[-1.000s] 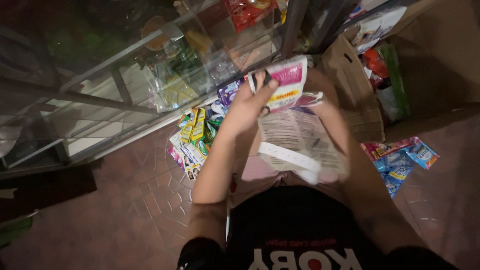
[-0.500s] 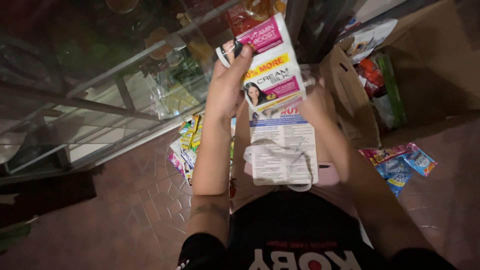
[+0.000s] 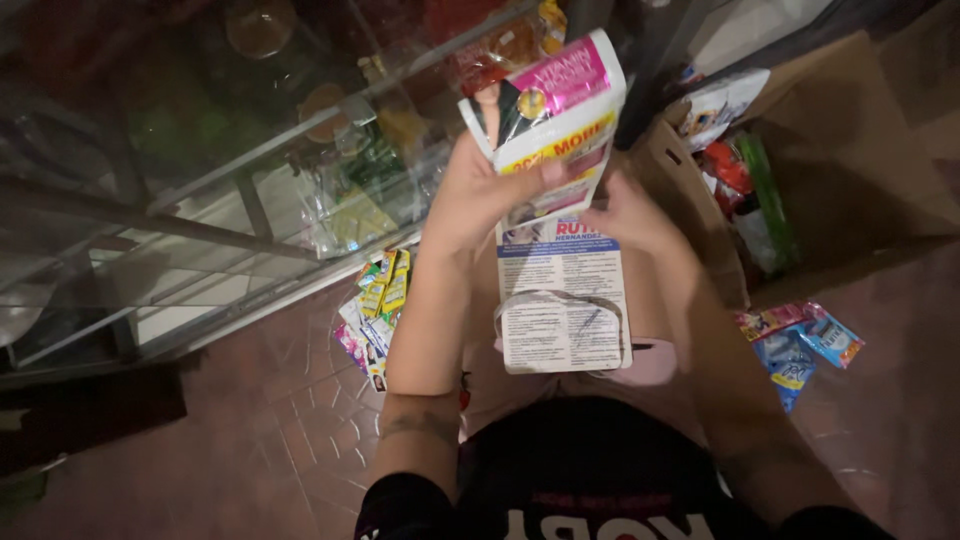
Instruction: The person sits on the floor and assembles a chain of promotional sachets by threading a white plastic strip through pre-punched holes. They pull the strip through each sachet, aligning them into a connected strip.
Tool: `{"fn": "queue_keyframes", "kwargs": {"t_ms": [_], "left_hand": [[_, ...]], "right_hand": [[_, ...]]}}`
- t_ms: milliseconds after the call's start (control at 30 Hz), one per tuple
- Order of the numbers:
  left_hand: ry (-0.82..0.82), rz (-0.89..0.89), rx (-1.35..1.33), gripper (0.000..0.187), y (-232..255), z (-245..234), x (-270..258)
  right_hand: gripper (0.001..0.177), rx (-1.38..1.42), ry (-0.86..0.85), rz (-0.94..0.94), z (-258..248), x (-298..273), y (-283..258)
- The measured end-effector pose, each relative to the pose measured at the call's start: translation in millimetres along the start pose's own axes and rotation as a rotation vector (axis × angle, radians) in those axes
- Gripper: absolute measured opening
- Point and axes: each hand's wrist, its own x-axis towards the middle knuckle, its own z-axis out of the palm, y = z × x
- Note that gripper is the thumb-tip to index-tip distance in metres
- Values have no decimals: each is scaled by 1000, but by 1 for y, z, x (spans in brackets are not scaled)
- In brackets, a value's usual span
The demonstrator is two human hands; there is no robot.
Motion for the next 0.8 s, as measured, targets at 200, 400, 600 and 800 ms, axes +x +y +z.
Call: {"fn": "queue_keyframes", "kwargs": {"t_ms": [200,400,600,800], "left_hand": [[-24,102,64,65,5,8,-6],[23,232,557,24,12,19,1],[301,547,572,18,15,16,43],[245,329,171,10,5,0,77]], "right_hand": [[85,544,96,51,15,1,18],[33,487,598,134,14,28,29],[16,298,739,-73,-25,45,2],[30,-437,504,-89,-61,19,-48]]}}
